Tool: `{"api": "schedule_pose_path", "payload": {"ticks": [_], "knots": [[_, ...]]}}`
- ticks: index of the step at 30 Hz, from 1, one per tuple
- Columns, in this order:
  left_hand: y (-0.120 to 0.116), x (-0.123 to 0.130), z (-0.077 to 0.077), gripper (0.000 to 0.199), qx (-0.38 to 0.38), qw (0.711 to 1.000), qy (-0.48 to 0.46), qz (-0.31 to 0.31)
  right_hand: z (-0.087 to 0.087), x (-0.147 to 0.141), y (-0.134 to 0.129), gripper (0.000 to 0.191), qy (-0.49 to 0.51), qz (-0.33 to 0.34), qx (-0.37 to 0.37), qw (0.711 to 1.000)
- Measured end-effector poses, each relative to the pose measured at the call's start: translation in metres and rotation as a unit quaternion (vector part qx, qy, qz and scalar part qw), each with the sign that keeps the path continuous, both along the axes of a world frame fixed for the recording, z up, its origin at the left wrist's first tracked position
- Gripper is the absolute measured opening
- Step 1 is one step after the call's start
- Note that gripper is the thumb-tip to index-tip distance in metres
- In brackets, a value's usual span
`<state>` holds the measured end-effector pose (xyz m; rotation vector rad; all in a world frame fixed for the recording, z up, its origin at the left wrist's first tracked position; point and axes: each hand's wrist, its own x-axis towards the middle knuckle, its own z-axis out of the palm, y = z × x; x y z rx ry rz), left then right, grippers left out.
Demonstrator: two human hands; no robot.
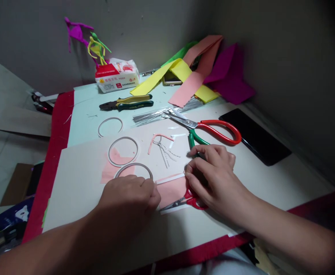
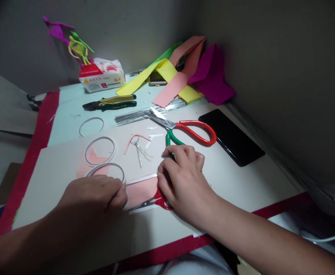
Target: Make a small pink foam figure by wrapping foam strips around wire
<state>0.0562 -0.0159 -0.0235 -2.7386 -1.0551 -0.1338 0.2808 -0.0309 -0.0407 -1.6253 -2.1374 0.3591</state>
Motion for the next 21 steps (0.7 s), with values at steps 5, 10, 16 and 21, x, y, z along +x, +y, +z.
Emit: {"api": "schedule_pose_path", "payload": {"ticks": [5, 10, 16, 21], "knots": [[0.0010, -0.0014, -0.0036, 0.024, 0.000, 1.000, 0.000, -0.006, 0.0007, -0.0006, 0.0013, 0.009, 0.001, -0.001, -0.005, 1.000], [0.0017, -0.0006, -0.0017, 0.023, -0.027, 0.999, 0.026, 0.019, 0.0024, -0.0005, 0.0016, 0.010, -0.002, 0.000, -0.017, 1.000], [0.0011, -0.0009, -0.0043, 0.023, -0.047, 0.998, 0.024, 0.023, 0.0013, -0.0012, 0.0016, 0.010, -0.001, -0.002, -0.018, 1.000], [0.0026, -0.0037, -0.0102, 0.022, -0.050, 0.998, 0.017, 0.017, 0.0027, -0.0027, 0.0026, 0.011, -0.008, -0.005, -0.024, 1.000]]}}
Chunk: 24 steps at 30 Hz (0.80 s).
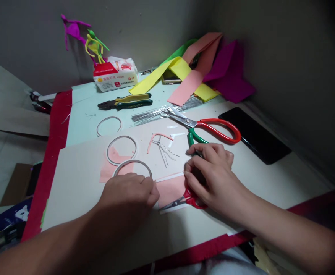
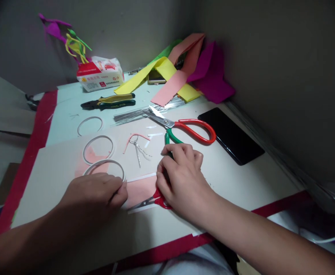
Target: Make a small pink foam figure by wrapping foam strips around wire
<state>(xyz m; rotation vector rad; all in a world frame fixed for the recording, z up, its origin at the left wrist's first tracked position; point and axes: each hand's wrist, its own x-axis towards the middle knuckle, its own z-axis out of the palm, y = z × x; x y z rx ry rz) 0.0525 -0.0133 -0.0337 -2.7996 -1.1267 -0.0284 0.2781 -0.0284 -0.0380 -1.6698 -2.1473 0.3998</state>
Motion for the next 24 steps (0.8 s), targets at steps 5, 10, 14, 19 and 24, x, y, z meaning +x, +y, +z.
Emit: {"api": "schedule_pose_path", "payload": {"ticks": [5, 10, 14, 19, 24], "knots": [[0.002, 0.000, 0.002, 0.024, -0.017, 1.000, -0.007, 0.007, 0.001, -0.001, 0.000, 0.011, 0.002, -0.007, -0.005, 1.000], [0.004, 0.003, 0.005, 0.028, -0.047, 0.998, -0.001, 0.031, 0.001, -0.001, 0.000, 0.011, 0.005, -0.011, -0.007, 1.000], [0.006, 0.006, 0.006, 0.029, -0.079, 0.995, 0.008, 0.055, 0.001, -0.001, 0.000, 0.012, 0.005, -0.013, -0.004, 1.000], [0.009, 0.009, 0.011, 0.027, -0.133, 0.986, 0.030, 0.093, 0.003, 0.000, 0.000, 0.010, 0.002, -0.017, -0.007, 1.000], [0.011, 0.010, 0.015, 0.029, -0.152, 0.983, 0.039, 0.094, 0.005, 0.000, 0.001, 0.008, -0.005, -0.024, 0.003, 1.000]]}}
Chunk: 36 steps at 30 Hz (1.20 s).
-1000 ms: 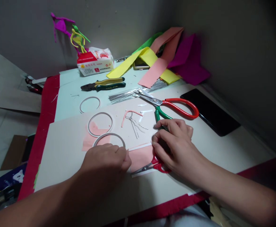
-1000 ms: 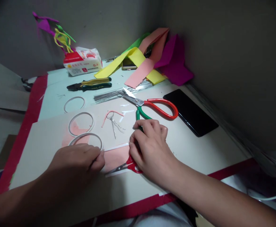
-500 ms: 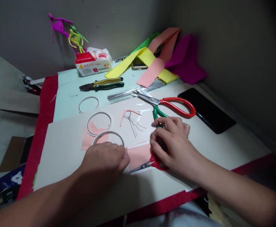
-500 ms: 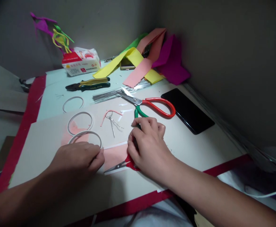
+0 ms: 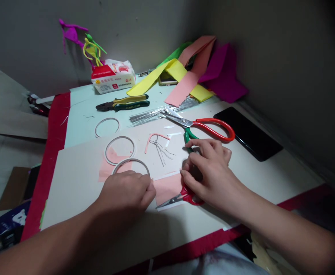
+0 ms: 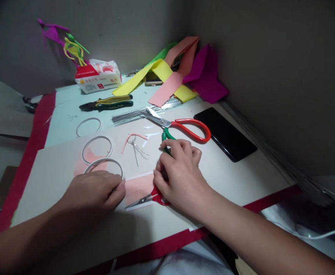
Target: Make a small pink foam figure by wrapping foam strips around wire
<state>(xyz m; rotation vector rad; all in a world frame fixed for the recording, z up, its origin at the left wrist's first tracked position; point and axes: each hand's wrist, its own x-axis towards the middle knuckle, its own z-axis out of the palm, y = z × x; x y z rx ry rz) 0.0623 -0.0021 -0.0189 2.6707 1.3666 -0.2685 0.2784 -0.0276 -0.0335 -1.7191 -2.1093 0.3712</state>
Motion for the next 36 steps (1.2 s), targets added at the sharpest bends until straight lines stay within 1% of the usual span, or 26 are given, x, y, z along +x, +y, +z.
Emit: {"api": "schedule_pose_path", "payload": {"ticks": [4, 7, 10, 12, 14, 16, 18, 20, 22, 24, 26, 30, 32, 34, 36], "knots": [[0.001, -0.002, -0.001, 0.029, 0.002, 1.000, -0.008, -0.013, -0.003, 0.002, 0.000, 0.011, 0.000, 0.000, 0.005, 1.000], [0.001, -0.003, -0.002, 0.028, 0.006, 1.000, -0.011, -0.015, -0.004, 0.006, -0.001, 0.006, 0.026, -0.005, 0.021, 0.999], [0.000, -0.003, -0.002, 0.027, 0.003, 1.000, -0.011, -0.016, -0.003, 0.012, -0.003, 0.010, 0.068, -0.011, 0.056, 0.996], [-0.001, -0.003, -0.003, 0.027, 0.002, 1.000, -0.008, -0.024, 0.000, 0.015, -0.006, 0.014, 0.092, 0.008, 0.085, 0.992], [-0.003, -0.003, -0.005, 0.026, 0.017, 0.999, -0.006, -0.033, 0.004, 0.016, -0.011, 0.017, 0.107, 0.061, 0.103, 0.987], [-0.004, -0.004, -0.007, 0.025, 0.050, 0.997, -0.014, -0.053, 0.006, 0.015, -0.015, 0.019, 0.117, 0.140, 0.108, 0.977], [-0.006, -0.006, -0.009, 0.026, 0.083, 0.993, -0.025, -0.077, 0.006, 0.013, -0.020, 0.021, 0.119, 0.224, 0.113, 0.961], [-0.007, -0.008, -0.010, 0.026, 0.109, 0.989, -0.030, -0.095, 0.004, 0.010, -0.025, 0.023, 0.096, 0.293, 0.117, 0.944], [-0.008, -0.009, -0.010, 0.028, 0.123, 0.987, -0.031, -0.103, -0.001, 0.007, -0.030, 0.026, 0.049, 0.328, 0.123, 0.935], [-0.008, -0.009, -0.008, 0.029, 0.121, 0.987, -0.039, -0.103, -0.005, 0.005, -0.034, 0.028, 0.009, 0.331, 0.128, 0.935], [-0.007, -0.009, -0.005, 0.031, 0.103, 0.989, -0.054, -0.091, -0.009, 0.002, -0.037, 0.030, -0.008, 0.318, 0.127, 0.939], [-0.007, -0.008, 0.000, 0.031, 0.059, 0.995, -0.055, -0.060, -0.012, -0.003, -0.038, 0.031, -0.006, 0.302, 0.127, 0.945], [-0.007, -0.008, 0.000, 0.033, 0.059, 0.994, -0.078, -0.055, -0.012, -0.006, -0.037, 0.030, 0.002, 0.300, 0.129, 0.945], [-0.007, -0.008, 0.000, 0.033, 0.043, 0.994, -0.085, -0.049, -0.012, -0.007, -0.036, 0.029, 0.007, 0.298, 0.130, 0.946], [-0.006, -0.007, 0.001, 0.034, 0.013, 0.996, -0.081, -0.035, -0.012, -0.007, -0.036, 0.029, 0.006, 0.298, 0.129, 0.946]]}}
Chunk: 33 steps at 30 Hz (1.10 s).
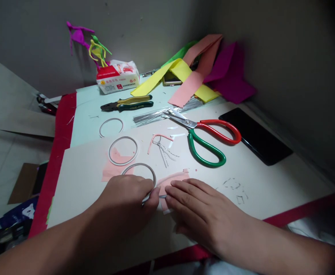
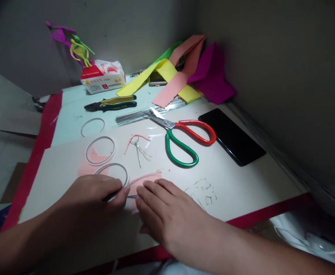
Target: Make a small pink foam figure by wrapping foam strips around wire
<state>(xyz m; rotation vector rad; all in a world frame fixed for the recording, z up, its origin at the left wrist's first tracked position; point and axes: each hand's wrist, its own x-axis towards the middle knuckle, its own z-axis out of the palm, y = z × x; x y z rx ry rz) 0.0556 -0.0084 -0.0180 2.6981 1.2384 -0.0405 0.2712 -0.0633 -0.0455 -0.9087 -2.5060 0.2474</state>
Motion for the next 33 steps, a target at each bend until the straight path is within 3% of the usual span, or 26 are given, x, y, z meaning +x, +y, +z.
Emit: {"api": "schedule_pose_path", "payload": {"ticks": [8, 14, 20, 33], "knots": [[0.008, 0.009, 0.009, 0.034, -0.155, 0.985, 0.010, 0.079, 0.001, 0.000, 0.001, 0.029, 0.006, 0.001, -0.011, 1.000], [0.011, 0.008, 0.009, 0.033, -0.174, 0.981, 0.013, 0.082, 0.010, 0.006, 0.000, 0.026, 0.018, -0.007, 0.007, 1.000], [0.011, 0.009, 0.008, 0.035, -0.178, 0.980, 0.012, 0.083, 0.004, 0.011, -0.002, 0.028, -0.006, -0.058, 0.025, 0.998], [0.011, 0.008, 0.005, 0.036, -0.177, 0.981, 0.004, 0.081, 0.003, 0.010, 0.001, 0.031, -0.035, -0.053, 0.002, 0.998]]}}
